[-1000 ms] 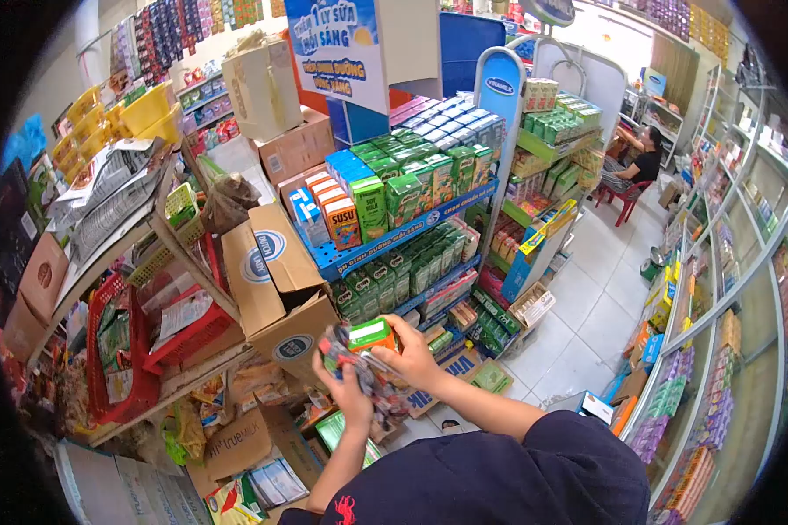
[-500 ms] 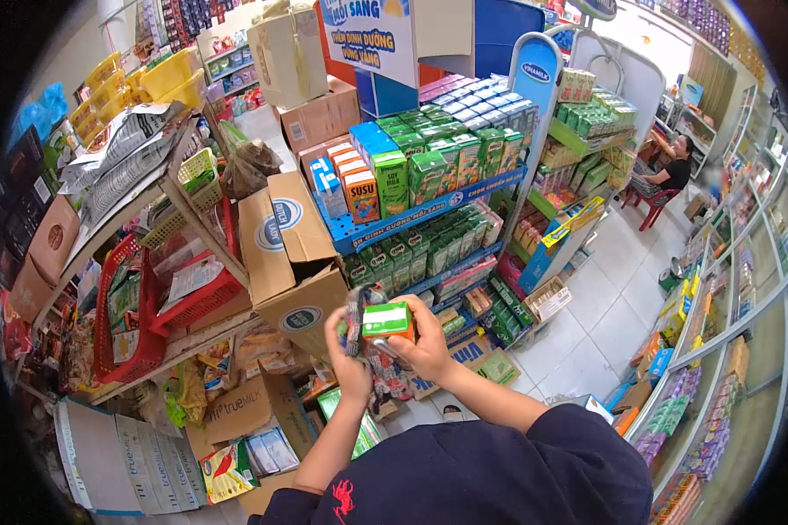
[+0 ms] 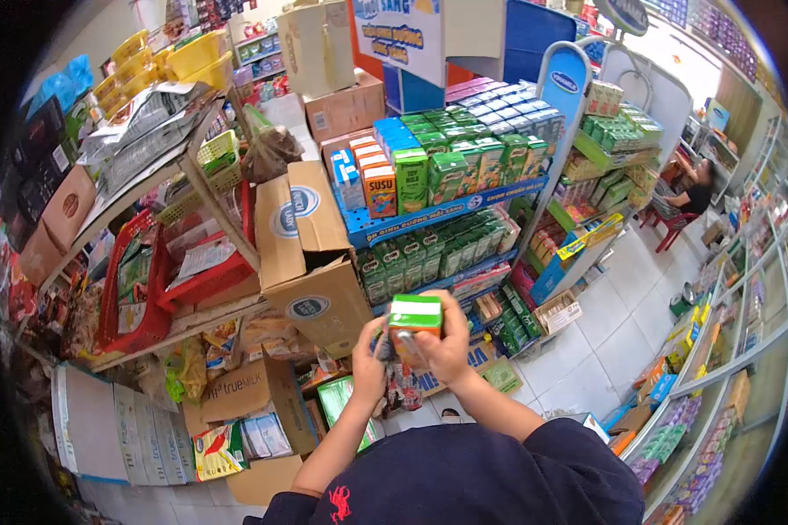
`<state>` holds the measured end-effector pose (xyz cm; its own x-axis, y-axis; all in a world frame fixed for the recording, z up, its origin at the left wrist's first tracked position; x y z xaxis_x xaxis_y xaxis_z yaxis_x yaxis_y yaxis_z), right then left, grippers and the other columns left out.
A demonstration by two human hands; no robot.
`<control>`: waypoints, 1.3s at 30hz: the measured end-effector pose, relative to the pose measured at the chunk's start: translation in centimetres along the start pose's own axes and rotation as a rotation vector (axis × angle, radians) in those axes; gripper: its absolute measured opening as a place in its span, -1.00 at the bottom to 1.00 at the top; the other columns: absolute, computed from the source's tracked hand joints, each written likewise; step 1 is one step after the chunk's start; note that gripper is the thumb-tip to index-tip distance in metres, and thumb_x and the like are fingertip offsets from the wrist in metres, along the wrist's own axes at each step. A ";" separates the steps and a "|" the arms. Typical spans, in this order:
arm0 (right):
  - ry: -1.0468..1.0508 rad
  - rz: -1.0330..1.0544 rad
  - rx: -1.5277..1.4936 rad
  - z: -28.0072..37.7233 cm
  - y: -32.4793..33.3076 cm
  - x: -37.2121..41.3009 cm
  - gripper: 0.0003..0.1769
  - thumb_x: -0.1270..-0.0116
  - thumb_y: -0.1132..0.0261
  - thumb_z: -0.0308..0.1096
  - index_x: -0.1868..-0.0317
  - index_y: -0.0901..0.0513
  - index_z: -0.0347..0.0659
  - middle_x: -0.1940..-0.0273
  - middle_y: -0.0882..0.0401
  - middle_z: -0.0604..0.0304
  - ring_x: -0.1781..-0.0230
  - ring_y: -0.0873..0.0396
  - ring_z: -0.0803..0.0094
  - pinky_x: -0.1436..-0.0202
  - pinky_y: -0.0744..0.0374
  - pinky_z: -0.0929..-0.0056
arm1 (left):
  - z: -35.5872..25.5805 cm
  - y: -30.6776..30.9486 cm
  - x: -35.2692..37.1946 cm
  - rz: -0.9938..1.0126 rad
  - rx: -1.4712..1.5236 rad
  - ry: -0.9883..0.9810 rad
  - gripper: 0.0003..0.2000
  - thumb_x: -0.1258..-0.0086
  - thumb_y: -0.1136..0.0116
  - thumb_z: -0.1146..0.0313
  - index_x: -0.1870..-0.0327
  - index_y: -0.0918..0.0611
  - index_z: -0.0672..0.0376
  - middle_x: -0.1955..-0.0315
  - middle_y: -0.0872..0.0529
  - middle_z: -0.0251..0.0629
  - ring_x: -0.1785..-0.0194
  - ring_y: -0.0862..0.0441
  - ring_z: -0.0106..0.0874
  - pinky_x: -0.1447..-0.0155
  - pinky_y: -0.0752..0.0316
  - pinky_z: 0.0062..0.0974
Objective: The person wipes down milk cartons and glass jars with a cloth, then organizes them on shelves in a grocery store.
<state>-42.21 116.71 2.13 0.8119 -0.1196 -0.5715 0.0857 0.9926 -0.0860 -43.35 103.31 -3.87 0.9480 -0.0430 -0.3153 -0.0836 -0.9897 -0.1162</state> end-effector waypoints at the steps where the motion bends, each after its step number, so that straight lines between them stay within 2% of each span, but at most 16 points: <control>1: 0.028 -0.064 -0.110 0.5 0.2 -0.1 -0.42 -0.12 -0.28 -0.06 0.02 -0.35 -0.32 0.16 -0.39 0.16 0.13 -0.41 0.43 0.02 -0.37 0.48 | 0.4 0.0 0.4 0.020 -0.011 0.053 -0.74 -0.32 0.05 0.38 0.02 -0.47 0.28 0.11 -0.54 -0.19 -0.02 -0.42 -0.43 -0.12 -0.26 -0.51; 3: 0.007 -0.055 -0.205 -0.1 -0.2 -0.2 -0.41 -0.11 -0.28 -0.04 0.02 -0.35 -0.31 0.17 -0.38 0.16 0.11 -0.39 0.43 0.00 -0.34 0.50 | 0.3 0.5 0.3 0.008 -0.054 0.042 -0.75 -0.32 0.05 0.40 0.04 -0.47 0.29 0.12 -0.54 -0.20 0.00 -0.43 -0.44 -0.11 -0.26 -0.53; 5: -0.038 0.063 -0.027 -0.5 -1.2 -0.6 -0.41 -0.10 -0.28 -0.03 0.03 -0.37 -0.31 0.16 -0.39 0.14 0.12 -0.40 0.41 0.01 -0.35 0.49 | -1.1 0.9 -0.3 -0.031 0.044 0.075 -0.76 -0.31 0.05 0.41 0.05 -0.48 0.29 0.13 -0.55 -0.20 0.02 -0.45 -0.43 -0.10 -0.27 -0.53; 6: -0.085 0.106 -0.017 -1.0 -1.9 -0.5 -0.42 -0.09 -0.30 -0.03 0.04 -0.39 -0.31 0.14 -0.40 0.13 0.12 -0.41 0.39 0.02 -0.36 0.47 | -3.1 1.5 -0.7 -0.109 -0.116 -0.010 -0.78 -0.31 0.06 0.44 0.07 -0.48 0.30 0.14 -0.55 -0.22 0.03 -0.45 -0.44 -0.09 -0.28 -0.53; 9: -0.092 0.112 -0.042 -2.2 -2.5 0.1 -0.41 -0.08 -0.30 -0.04 0.04 -0.39 -0.33 0.13 -0.40 0.10 0.13 -0.41 0.37 0.03 -0.37 0.45 | -3.3 2.5 -0.7 -0.175 -0.059 -0.075 -0.79 -0.30 0.06 0.47 0.07 -0.48 0.29 0.14 -0.54 -0.21 0.00 -0.44 -0.44 -0.11 -0.28 -0.51; 10: 0.007 0.069 -0.104 -1.2 -2.4 -0.1 -0.39 -0.09 -0.29 -0.01 0.04 -0.37 -0.33 0.13 -0.40 0.10 0.12 -0.42 0.37 0.02 -0.37 0.45 | -3.6 1.9 -0.5 -0.132 0.055 -0.009 -0.79 -0.29 0.03 0.47 0.08 -0.47 0.30 0.13 -0.54 -0.20 -0.03 -0.43 -0.42 -0.15 -0.25 -0.50; 14: -0.081 0.049 -0.342 -0.5 -3.3 -0.6 -0.34 -0.18 -0.20 0.09 -0.03 -0.30 -0.32 0.10 -0.37 0.15 0.08 -0.40 0.43 0.01 -0.38 0.48 | -2.1 3.5 -0.3 -0.053 -0.103 0.066 -0.77 -0.25 -0.04 0.44 0.09 -0.49 0.29 0.12 -0.54 -0.23 -0.04 -0.43 -0.41 -0.16 -0.23 -0.52; 17: -0.115 0.188 -0.049 -3.1 -4.5 0.1 -0.35 -0.18 -0.21 0.03 -0.06 -0.31 -0.33 0.11 -0.41 0.12 0.09 -0.40 0.38 0.00 -0.37 0.46 | -3.9 4.6 -1.4 -0.149 0.024 0.011 -0.77 -0.25 -0.05 0.44 0.09 -0.49 0.29 0.13 -0.53 -0.28 -0.02 -0.42 -0.49 -0.13 -0.24 -0.56; 22: -0.067 0.074 -0.228 -1.5 -4.5 -0.1 -0.40 -0.18 -0.23 0.01 -0.02 -0.32 -0.30 0.11 -0.41 0.14 0.09 -0.42 0.43 0.00 -0.39 0.47 | -1.3 4.1 0.1 -0.170 0.157 0.040 -0.78 -0.25 0.00 0.52 0.08 -0.46 0.30 0.13 -0.51 -0.27 -0.11 -0.37 -0.46 -0.19 -0.21 -0.54; 23: -0.060 0.024 -0.270 -0.8 -4.4 -0.5 -0.40 -0.18 -0.23 0.02 -0.03 -0.31 -0.29 0.11 -0.41 0.15 0.10 -0.42 0.45 0.01 -0.40 0.49 | -0.9 4.2 0.5 -0.173 0.001 0.036 -0.78 -0.25 0.00 0.52 0.09 -0.46 0.31 0.13 -0.51 -0.24 -0.09 -0.39 -0.43 -0.18 -0.21 -0.52; 25: -0.108 0.062 -0.339 -1.3 -4.8 -0.5 -0.36 -0.18 -0.23 0.04 -0.05 -0.29 -0.29 0.11 -0.42 0.15 0.09 -0.42 0.48 0.01 -0.42 0.51 | -1.7 4.3 1.1 -0.177 -0.050 -0.023 -0.78 -0.26 0.00 0.47 0.09 -0.47 0.31 0.13 -0.52 -0.21 -0.06 -0.41 -0.42 -0.17 -0.21 -0.51; 29: -0.250 0.250 -0.150 -3.7 -6.7 0.2 -0.36 -0.20 -0.21 0.00 -0.10 -0.29 -0.34 0.08 -0.39 0.19 0.04 -0.36 0.51 -0.04 -0.34 0.55 | -4.7 6.1 0.0 -0.327 -0.061 -0.061 -0.76 -0.27 -0.02 0.39 0.09 -0.47 0.30 0.11 -0.51 -0.21 -0.05 -0.41 -0.42 -0.16 -0.22 -0.50; 31: -0.215 0.240 -0.146 -3.3 -7.0 0.2 -0.31 -0.19 -0.20 0.08 -0.09 -0.29 -0.34 0.07 -0.39 0.18 0.05 -0.36 0.50 -0.02 -0.35 0.54 | -4.7 6.4 -0.4 -0.307 -0.033 -0.071 -0.76 -0.29 0.03 0.41 0.06 -0.45 0.31 0.10 -0.50 -0.22 -0.06 -0.39 -0.43 -0.16 -0.23 -0.51; 33: -0.155 0.164 -0.236 -2.7 -6.7 -0.3 -0.38 -0.20 -0.20 0.02 -0.06 -0.32 -0.33 0.06 -0.38 0.13 0.03 -0.36 0.45 -0.06 -0.34 0.49 | -2.7 5.8 0.0 -0.209 0.169 -0.093 -0.75 -0.31 0.11 0.43 0.03 -0.42 0.31 0.10 -0.48 -0.25 -0.06 -0.38 -0.46 -0.15 -0.22 -0.55; 35: -0.123 0.084 -0.253 -2.2 -6.0 -1.5 -0.38 -0.22 -0.18 0.04 -0.04 -0.32 -0.33 0.12 -0.41 0.14 0.08 -0.38 0.44 -0.03 -0.35 0.48 | -1.0 5.1 -0.2 -0.081 0.052 -0.007 -0.70 -0.21 0.23 0.55 0.02 -0.41 0.30 0.11 -0.48 -0.27 -0.05 -0.37 -0.51 -0.17 -0.22 -0.58; 39: -0.143 0.215 -0.144 -2.5 -6.3 -1.2 -0.43 -0.23 -0.18 -0.01 -0.03 -0.34 -0.33 0.14 -0.43 0.13 0.10 -0.39 0.45 -0.01 -0.35 0.49 | -1.9 5.3 -1.6 -0.169 0.121 -0.032 -0.68 -0.12 0.27 0.60 0.09 -0.44 0.29 0.13 -0.49 -0.26 -0.02 -0.39 -0.50 -0.15 -0.22 -0.58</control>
<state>-45.23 110.50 1.31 0.8766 0.1078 -0.4691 -0.1719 0.9804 -0.0959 -44.76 97.88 -2.21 0.9417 0.1281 -0.3110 0.0376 -0.9589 -0.2813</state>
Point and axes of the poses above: each hand's wrist, its own x-axis away from the middle knuckle, its own y-axis out of the back of the hand, z = x × y, the point moved 7 cm from there along -x, towards the middle knuckle
